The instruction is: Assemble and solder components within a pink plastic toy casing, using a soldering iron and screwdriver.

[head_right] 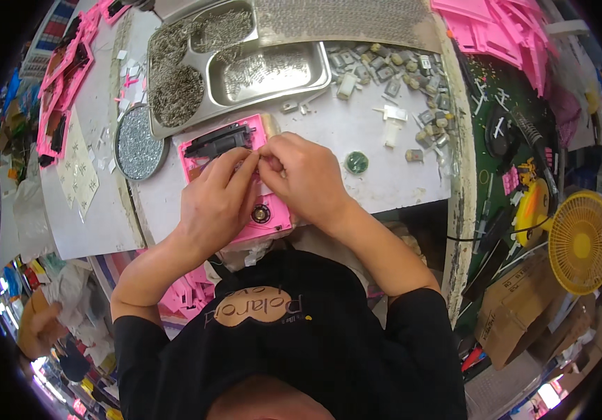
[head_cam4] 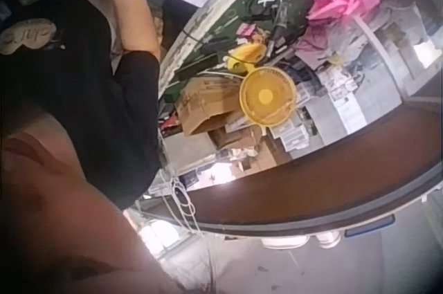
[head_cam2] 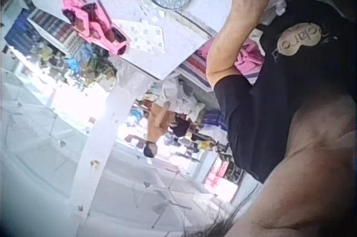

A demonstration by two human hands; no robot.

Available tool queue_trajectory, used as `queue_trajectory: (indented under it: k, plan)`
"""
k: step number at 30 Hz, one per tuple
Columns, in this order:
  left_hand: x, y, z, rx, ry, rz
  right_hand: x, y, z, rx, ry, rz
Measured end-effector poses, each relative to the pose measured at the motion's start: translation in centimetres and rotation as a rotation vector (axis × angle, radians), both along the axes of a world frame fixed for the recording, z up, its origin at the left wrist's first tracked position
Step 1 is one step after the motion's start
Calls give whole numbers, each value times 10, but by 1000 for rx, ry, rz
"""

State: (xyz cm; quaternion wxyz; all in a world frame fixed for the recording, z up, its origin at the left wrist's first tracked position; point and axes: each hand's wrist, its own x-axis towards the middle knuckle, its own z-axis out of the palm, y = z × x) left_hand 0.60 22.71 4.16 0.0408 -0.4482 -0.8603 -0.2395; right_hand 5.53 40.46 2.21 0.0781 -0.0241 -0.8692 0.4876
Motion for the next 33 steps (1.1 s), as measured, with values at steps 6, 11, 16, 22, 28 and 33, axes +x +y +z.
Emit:
queue_trajectory:
  k: [6,11,16,22,28,33]
  plan:
    - [4,1,-4,88,-53,-63,1,7,-3,-15,-17,32]
    - [1,2,-6,47,7,-79,0,7,-8,-33,18,25]
    - [4,-1,-7,134,-147,-8,1,6,-5,-91,-20,16]
    - [-1,-13,-1,240,-166,8,2,7,-5,-130,-99,7]
    - [35,-75,-14,426,-152,353,2,14,3,-185,-107,41]
    - [81,-99,-30,435,-303,520,-12,1,8,49,-51,10]
